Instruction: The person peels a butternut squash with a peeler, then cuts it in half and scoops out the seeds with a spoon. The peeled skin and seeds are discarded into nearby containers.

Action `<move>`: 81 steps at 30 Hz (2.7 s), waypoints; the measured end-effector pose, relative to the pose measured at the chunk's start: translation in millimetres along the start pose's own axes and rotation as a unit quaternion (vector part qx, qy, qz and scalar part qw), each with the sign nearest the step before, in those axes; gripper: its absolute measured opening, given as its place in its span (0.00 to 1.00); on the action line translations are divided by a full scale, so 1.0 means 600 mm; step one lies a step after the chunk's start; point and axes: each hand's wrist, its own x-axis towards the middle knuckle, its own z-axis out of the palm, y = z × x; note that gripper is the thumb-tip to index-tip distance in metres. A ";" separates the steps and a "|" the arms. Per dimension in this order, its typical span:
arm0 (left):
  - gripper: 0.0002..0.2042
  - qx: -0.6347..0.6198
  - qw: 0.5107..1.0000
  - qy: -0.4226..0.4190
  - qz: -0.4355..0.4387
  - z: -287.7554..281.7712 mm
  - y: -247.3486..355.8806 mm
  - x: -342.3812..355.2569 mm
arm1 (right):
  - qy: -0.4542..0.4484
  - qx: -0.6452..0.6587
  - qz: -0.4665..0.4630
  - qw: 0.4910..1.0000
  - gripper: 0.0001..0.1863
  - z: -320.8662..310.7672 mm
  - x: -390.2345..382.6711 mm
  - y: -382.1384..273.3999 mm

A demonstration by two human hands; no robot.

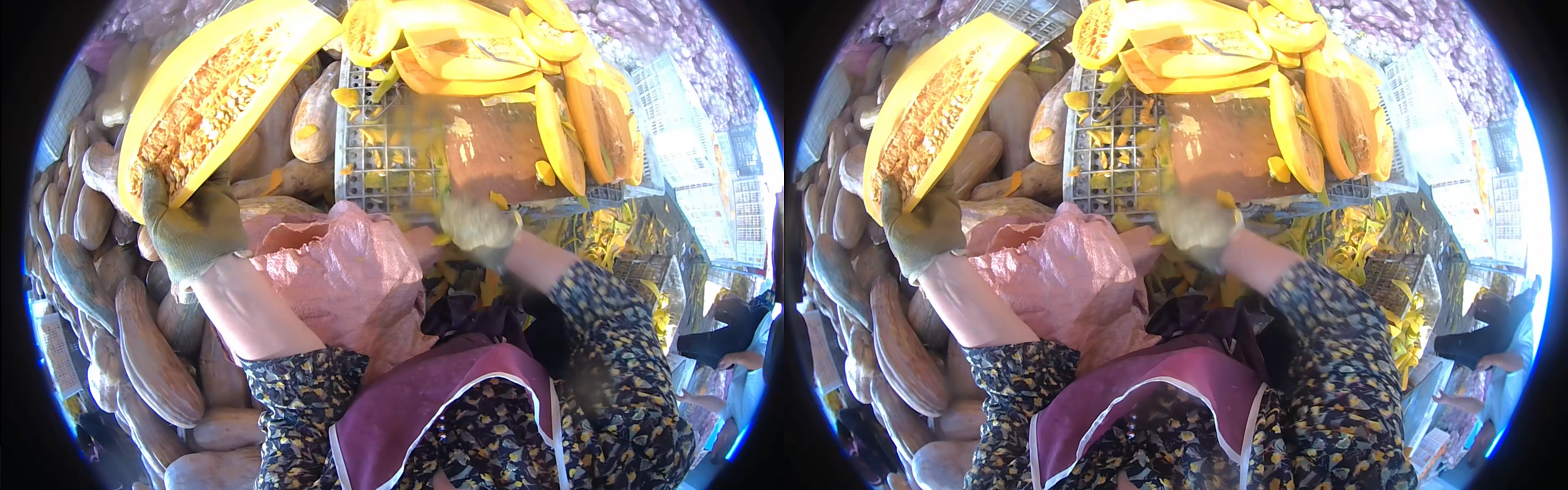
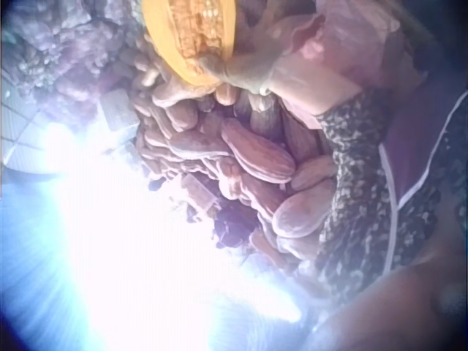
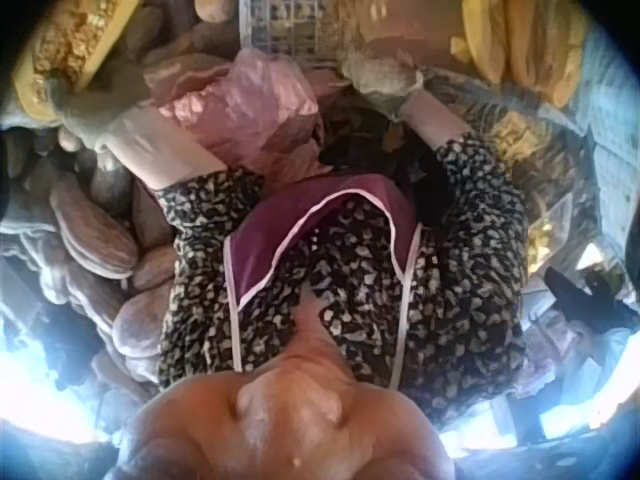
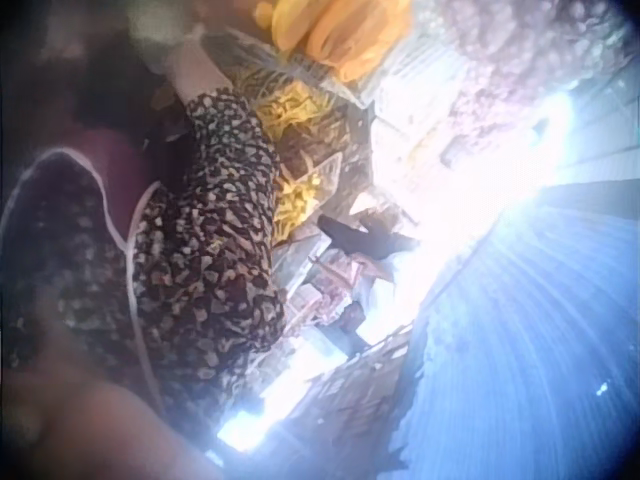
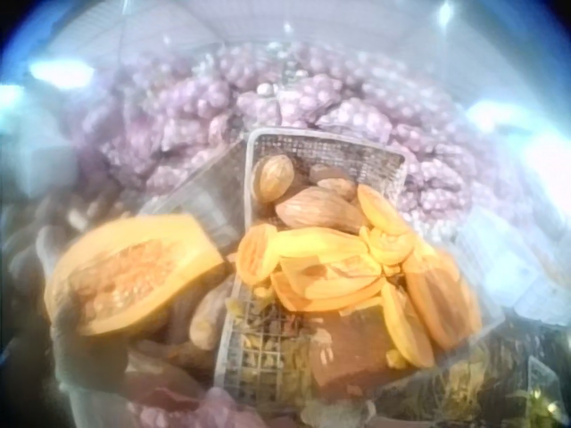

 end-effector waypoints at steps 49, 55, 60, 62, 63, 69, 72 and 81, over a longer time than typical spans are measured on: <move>0.22 0.003 0.998 -0.061 -0.032 -0.007 -0.017 -0.004 | -0.050 0.036 0.021 0.998 0.21 0.056 0.006 0.009; 0.22 0.044 0.996 -0.057 -0.058 0.009 -0.039 -0.015 | -0.019 0.302 0.036 0.952 0.29 0.022 -0.021 0.041; 0.23 0.076 0.989 -0.026 -0.121 0.013 -0.073 -0.023 | 0.180 0.006 0.081 0.980 0.29 0.008 0.084 0.032; 0.23 0.088 0.984 -0.034 -0.153 0.011 -0.093 -0.024 | 0.157 -0.055 0.090 0.982 0.26 0.027 0.065 -0.006; 0.23 0.088 0.979 -0.051 -0.177 0.009 -0.105 -0.022 | 0.136 -0.102 0.098 0.980 0.23 0.041 0.032 -0.018; 0.24 0.571 0.797 -0.192 -0.042 -0.026 -0.178 -0.003 | 0.297 -0.120 0.141 0.937 0.10 0.074 -0.100 0.070; 0.22 0.630 0.738 -0.242 0.014 -0.027 -0.203 0.000 | 0.241 -0.033 0.322 0.915 0.14 0.065 -0.072 0.150; 0.22 0.333 0.915 -0.133 -0.183 0.042 -0.216 -0.069 | -0.029 0.091 0.229 0.969 0.21 0.000 -0.104 0.151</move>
